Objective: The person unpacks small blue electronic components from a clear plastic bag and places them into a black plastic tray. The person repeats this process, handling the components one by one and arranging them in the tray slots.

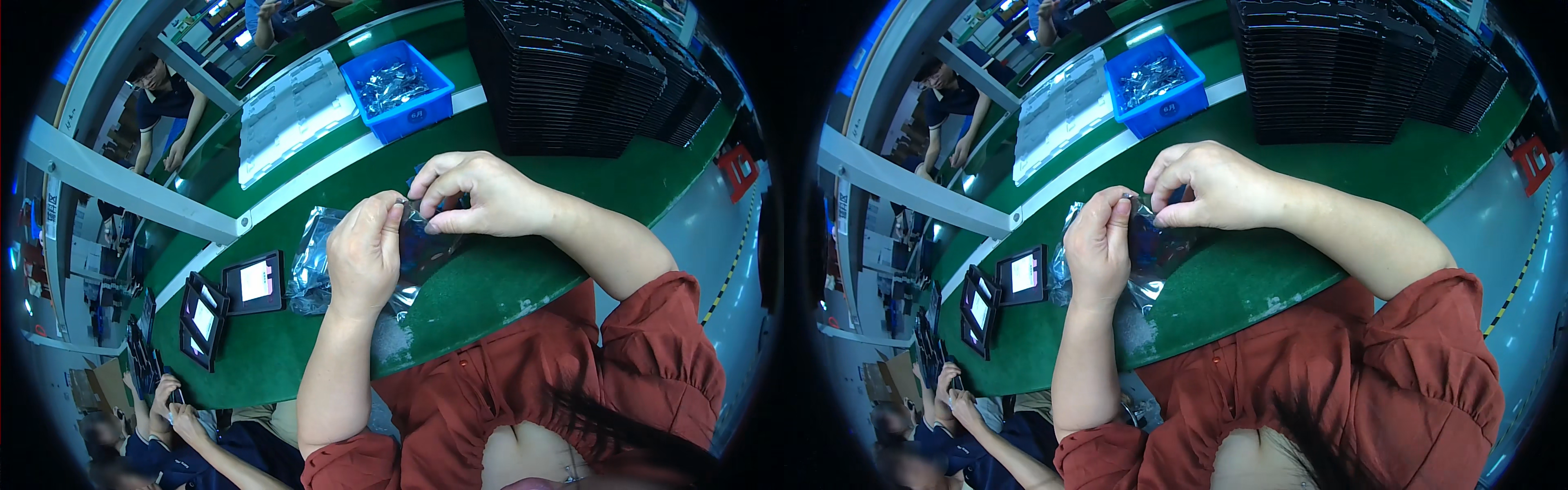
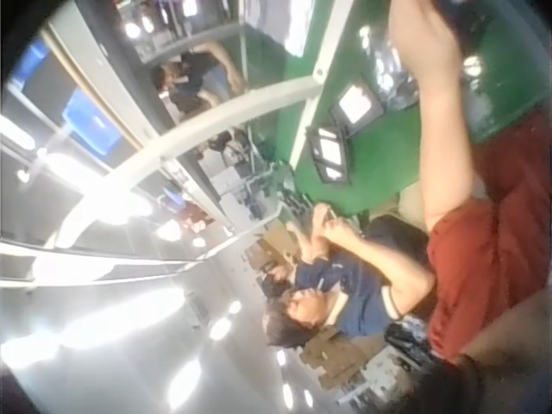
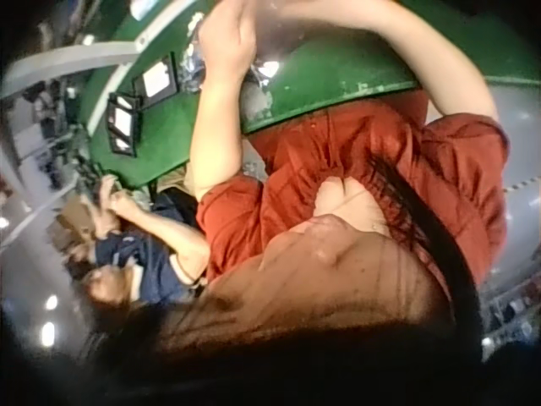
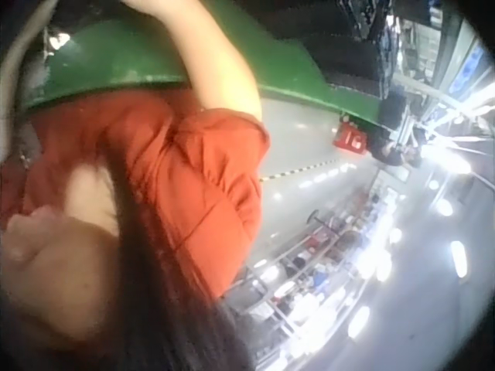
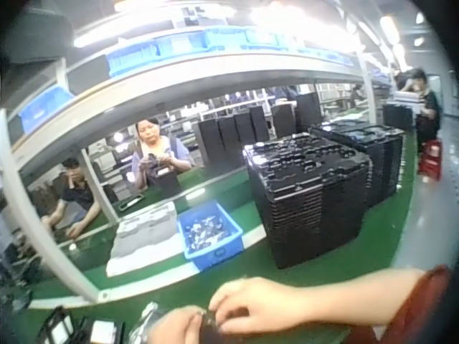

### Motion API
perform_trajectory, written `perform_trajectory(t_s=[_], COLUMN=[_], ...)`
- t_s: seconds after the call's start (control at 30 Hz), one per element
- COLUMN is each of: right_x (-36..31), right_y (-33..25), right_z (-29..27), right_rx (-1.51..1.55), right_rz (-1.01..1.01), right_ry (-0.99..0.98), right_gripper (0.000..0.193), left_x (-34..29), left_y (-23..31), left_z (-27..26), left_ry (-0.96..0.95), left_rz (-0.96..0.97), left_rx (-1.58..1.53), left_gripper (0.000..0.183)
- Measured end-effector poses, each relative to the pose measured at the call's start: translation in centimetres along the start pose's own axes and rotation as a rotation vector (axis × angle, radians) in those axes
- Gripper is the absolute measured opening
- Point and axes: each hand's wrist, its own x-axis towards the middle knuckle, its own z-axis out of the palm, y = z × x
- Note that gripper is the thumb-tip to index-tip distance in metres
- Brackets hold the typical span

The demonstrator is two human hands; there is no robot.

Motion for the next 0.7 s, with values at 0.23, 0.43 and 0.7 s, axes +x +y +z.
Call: perform_trajectory(t_s=[0.23,0.43,0.7], right_x=[0.1,0.7,1.6], right_y=[0.6,1.2,3.3], right_z=[0.5,0.1,-1.8], right_rx=[0.075,0.545,0.429], right_rz=[-0.004,0.184,0.447], right_ry=[0.064,0.285,0.417], right_gripper=[0.011,0.011,0.015], left_x=[0.0,-0.2,0.5], left_y=[0.2,0.3,-1.0], left_z=[0.3,-0.2,-1.7], left_ry=[-0.033,-0.100,-0.059], left_rz=[-0.045,-0.179,-0.373], left_rx=[-0.031,-0.049,-0.047], left_gripper=[0.009,0.016,0.020])
